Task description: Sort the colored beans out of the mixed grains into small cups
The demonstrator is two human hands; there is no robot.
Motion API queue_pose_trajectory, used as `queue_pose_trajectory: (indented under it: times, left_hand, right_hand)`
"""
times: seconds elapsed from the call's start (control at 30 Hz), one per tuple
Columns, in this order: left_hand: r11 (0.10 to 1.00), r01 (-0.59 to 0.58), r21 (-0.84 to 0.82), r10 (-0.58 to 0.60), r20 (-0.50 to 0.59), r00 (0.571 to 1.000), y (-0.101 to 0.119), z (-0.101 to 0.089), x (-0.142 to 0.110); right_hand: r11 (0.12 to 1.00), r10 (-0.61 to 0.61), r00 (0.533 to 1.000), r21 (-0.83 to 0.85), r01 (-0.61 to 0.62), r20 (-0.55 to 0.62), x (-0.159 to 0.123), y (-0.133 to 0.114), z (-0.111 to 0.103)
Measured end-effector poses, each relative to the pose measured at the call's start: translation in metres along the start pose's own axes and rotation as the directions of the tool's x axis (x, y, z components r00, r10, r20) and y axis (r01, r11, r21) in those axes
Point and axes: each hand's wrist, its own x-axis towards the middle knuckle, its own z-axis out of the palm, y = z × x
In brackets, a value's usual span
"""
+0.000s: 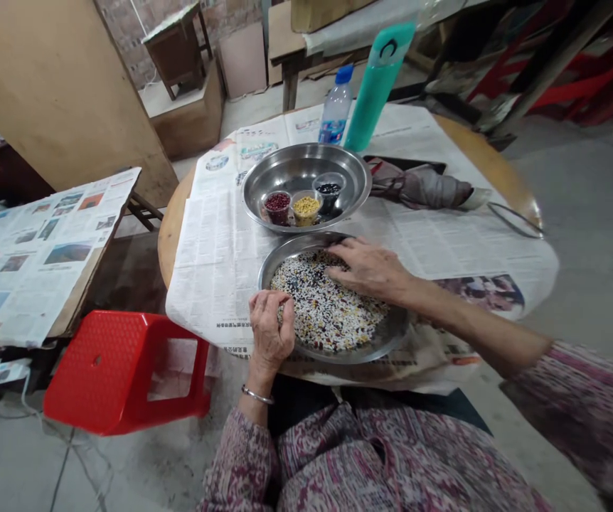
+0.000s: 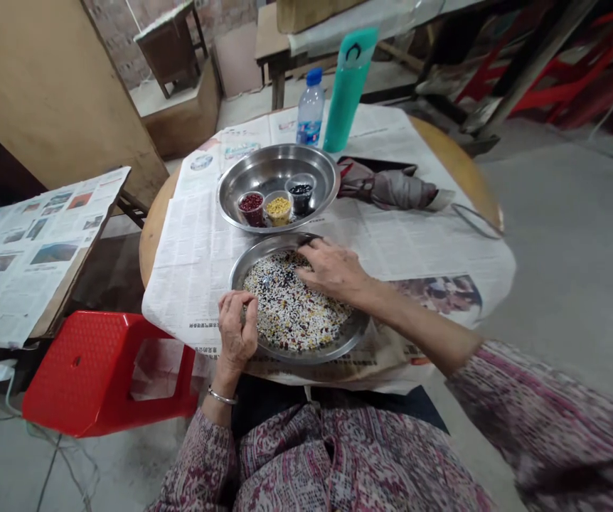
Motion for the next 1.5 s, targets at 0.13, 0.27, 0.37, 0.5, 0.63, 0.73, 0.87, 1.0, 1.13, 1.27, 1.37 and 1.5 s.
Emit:
queue_pose_trajectory:
  times: [0.13,0.27,0.37,0.5,0.63,0.73,0.87,1.0,1.13,1.27,1.37,1.5]
  left_hand:
    - [1.000,-0.002,0.011,0.002,0.000,1.000,0.000,0.000,0.001]
    - [1.000,-0.012,0.014,0.012,-0.011,1.000,0.000,0.000,0.000]
    - [1.000,-0.008,0.016,0.008,-0.006,1.000,0.000,0.000,0.000]
    - [1.000,-0.001,0.023,0.001,0.020,1.000,0.001,0.000,0.000]
    - [1.000,-0.013,0.018,0.013,0.006,1.000,0.002,-0.001,0.001]
    - [1.000,-0.017,0.016,0.017,0.004,1.000,0.002,-0.001,0.001]
    - [0.999,-0.006,0.034,0.005,0.012,1.000,0.002,-0.001,0.000]
    - [1.000,-0.006,0.028,0.006,0.011,1.000,0.003,-0.001,0.001]
    - [0.999,-0.012,0.035,0.011,0.035,0.999,0.004,-0.003,0.002]
    - [0.998,-0.030,0.053,0.026,0.072,0.997,0.006,-0.004,0.002]
    - [0.999,-0.026,0.037,0.023,0.081,0.996,0.006,-0.004,0.002]
    - [0.999,-0.016,0.034,0.013,0.076,0.997,0.006,-0.004,0.002]
  right_hand:
    - [0.990,-0.103,0.993,0.098,0.097,0.060,0.006,-0.022,0.013]
    - [0.939,-0.213,0.958,0.311,0.146,0.192,-0.002,-0.036,0.012]
    - [0.883,-0.301,0.932,0.429,0.191,0.204,-0.021,-0.038,0.005]
    - [0.818,-0.506,0.848,0.397,0.416,0.156,-0.048,-0.042,0.007]
    - [0.851,-0.513,0.849,0.202,0.485,0.122,-0.044,-0.034,0.013]
    - [0.952,-0.307,0.951,0.005,0.307,0.027,-0.026,-0.015,0.011]
    - [0.984,-0.083,0.997,-0.155,0.083,0.002,-0.020,0.002,0.007]
    - [0.980,-0.201,0.979,0.002,0.201,0.042,-0.043,-0.014,0.012]
    - [0.899,-0.412,0.909,0.192,0.393,0.067,-0.055,-0.039,0.021]
    - [0.889,-0.450,0.891,0.121,0.441,0.058,-0.037,-0.034,0.020]
    - [0.938,-0.347,0.937,0.020,0.346,0.047,-0.021,-0.019,0.010]
    - [0.974,-0.228,0.965,0.033,0.225,0.133,-0.007,-0.011,-0.009]
